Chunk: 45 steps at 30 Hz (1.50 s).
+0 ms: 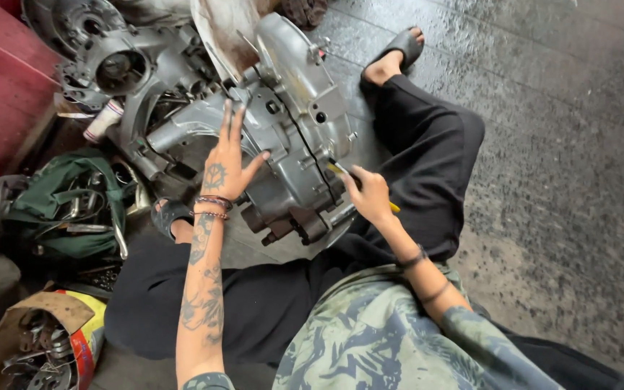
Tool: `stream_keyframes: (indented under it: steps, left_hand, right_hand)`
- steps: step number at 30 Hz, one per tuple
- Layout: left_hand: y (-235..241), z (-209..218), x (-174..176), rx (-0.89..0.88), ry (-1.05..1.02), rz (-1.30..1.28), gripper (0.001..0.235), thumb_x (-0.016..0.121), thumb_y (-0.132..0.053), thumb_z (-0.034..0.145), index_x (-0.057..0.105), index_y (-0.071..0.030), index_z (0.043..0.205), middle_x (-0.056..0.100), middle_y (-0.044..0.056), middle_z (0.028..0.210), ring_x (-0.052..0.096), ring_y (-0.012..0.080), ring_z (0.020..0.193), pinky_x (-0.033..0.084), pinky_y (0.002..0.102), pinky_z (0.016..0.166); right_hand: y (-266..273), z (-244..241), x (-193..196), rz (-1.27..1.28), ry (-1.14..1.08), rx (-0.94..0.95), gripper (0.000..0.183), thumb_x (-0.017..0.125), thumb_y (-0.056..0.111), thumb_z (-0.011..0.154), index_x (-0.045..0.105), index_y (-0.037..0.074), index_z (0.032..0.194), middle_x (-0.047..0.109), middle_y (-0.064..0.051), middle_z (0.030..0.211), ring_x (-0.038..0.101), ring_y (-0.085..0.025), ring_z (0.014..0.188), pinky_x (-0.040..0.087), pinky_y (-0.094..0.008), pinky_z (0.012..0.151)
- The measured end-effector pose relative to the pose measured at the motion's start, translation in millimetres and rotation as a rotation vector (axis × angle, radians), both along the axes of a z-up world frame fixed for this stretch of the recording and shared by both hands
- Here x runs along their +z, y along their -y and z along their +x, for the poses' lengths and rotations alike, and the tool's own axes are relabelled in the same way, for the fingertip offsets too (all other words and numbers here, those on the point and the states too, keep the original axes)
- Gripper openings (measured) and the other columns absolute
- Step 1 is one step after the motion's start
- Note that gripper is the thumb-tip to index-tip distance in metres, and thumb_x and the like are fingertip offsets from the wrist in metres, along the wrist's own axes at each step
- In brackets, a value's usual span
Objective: The person sits on the floor and scrubs a silver engine casing with a yellow brush. They hold the part steady with one hand while scrubbing various surfaces and crevices with the other.
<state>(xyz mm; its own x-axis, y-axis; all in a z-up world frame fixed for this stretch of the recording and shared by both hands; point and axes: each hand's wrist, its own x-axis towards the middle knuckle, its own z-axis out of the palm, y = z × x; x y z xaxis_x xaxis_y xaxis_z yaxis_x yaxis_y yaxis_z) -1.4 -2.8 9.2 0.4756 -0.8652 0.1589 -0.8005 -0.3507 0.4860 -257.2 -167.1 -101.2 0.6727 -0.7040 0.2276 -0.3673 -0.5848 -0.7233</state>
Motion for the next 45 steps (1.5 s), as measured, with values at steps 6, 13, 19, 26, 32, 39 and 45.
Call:
stream_keyframes:
  steps: [6, 13, 19, 26, 32, 39, 45]
  left_hand:
    - [0.0, -1.7, 0.0, 0.004, 0.003, 0.005, 0.084, 0.066, -0.041, 0.101, 0.014, -0.021, 0.165, 0.006, 0.012, 0.17, 0.058, 0.0549, 0.121, 0.054, 0.067, 0.095]
    - [-1.4, -1.1, 0.1, 0.014, -0.009, 0.018, 0.086, 0.066, -0.04, 0.1, 0.013, -0.021, 0.165, 0.006, 0.013, 0.171, 0.057, 0.0561, 0.122, 0.053, 0.069, 0.097]
    - [2.8, -2.6, -0.4, 0.02, -0.033, 0.027, 0.087, 0.068, -0.038, 0.1, 0.013, -0.022, 0.165, 0.006, 0.011, 0.171, 0.057, 0.0564, 0.123, 0.052, 0.069, 0.098]
    - [-1.2, -2.9, 2.7, 0.0, -0.035, 0.033, 0.087, 0.068, -0.038, 0.1, 0.013, -0.02, 0.165, 0.005, 0.015, 0.17, 0.056, 0.0576, 0.123, 0.052, 0.069, 0.099]
    - [1.0, -3.9, 4.7, -0.004, -0.024, 0.015, 0.084, 0.065, -0.036, 0.102, 0.012, -0.02, 0.166, 0.005, 0.015, 0.17, 0.061, 0.0519, 0.12, 0.055, 0.065, 0.095]
    - [1.0, -4.6, 4.5, 0.008, -0.038, 0.02, 0.088, 0.068, -0.037, 0.099, 0.013, -0.018, 0.165, 0.005, 0.016, 0.17, 0.061, 0.0541, 0.116, 0.055, 0.067, 0.093]
    - [2.5, -5.5, 4.9, 0.002, -0.024, 0.001, 0.086, 0.067, -0.035, 0.1, 0.013, -0.018, 0.165, 0.005, 0.015, 0.17, 0.058, 0.0551, 0.12, 0.055, 0.067, 0.092]
  right_hand:
    - [-7.8, 2.9, -10.1, 0.063, 0.026, 0.115, 0.029, 0.064, 0.027, 0.1, 0.061, 0.009, 0.077, 0.055, -0.009, 0.048, 0.061, -0.035, 0.05, 0.049, -0.036, 0.054]
    - [-5.3, 4.7, -8.7, -0.069, 0.016, -0.022, 0.026, 0.062, 0.032, 0.101, 0.059, 0.013, 0.085, 0.057, -0.015, 0.053, 0.066, -0.044, 0.064, 0.05, -0.049, 0.058]
    - [21.1, -9.2, -26.0, -0.22, -0.162, -0.007, 0.023, 0.069, 0.034, 0.094, 0.072, 0.012, 0.102, 0.072, -0.021, 0.075, 0.071, -0.047, 0.075, 0.056, -0.059, 0.067]
    - [86.0, 5.3, -2.2, 0.023, -0.247, 0.402, 0.028, 0.072, 0.037, 0.091, 0.074, 0.009, 0.092, 0.075, -0.018, 0.082, 0.07, -0.047, 0.087, 0.054, -0.056, 0.077]
    - [121.7, 19.9, -13.8, 0.199, -0.191, 0.55, 0.035, 0.079, 0.041, 0.087, 0.076, 0.006, 0.087, 0.075, -0.016, 0.082, 0.071, -0.037, 0.084, 0.053, -0.047, 0.077]
    - [133.0, 24.7, -44.3, 0.322, -0.262, 0.586, 0.036, 0.083, 0.046, 0.085, 0.075, 0.012, 0.077, 0.075, -0.003, 0.072, 0.07, -0.017, 0.071, 0.053, -0.036, 0.071]
    - [126.9, 22.8, -11.2, 0.167, -0.382, 0.468, 0.073, 0.079, 0.049, 0.089, 0.063, -0.004, 0.134, 0.068, -0.026, 0.128, 0.062, -0.047, 0.12, 0.049, -0.06, 0.102]
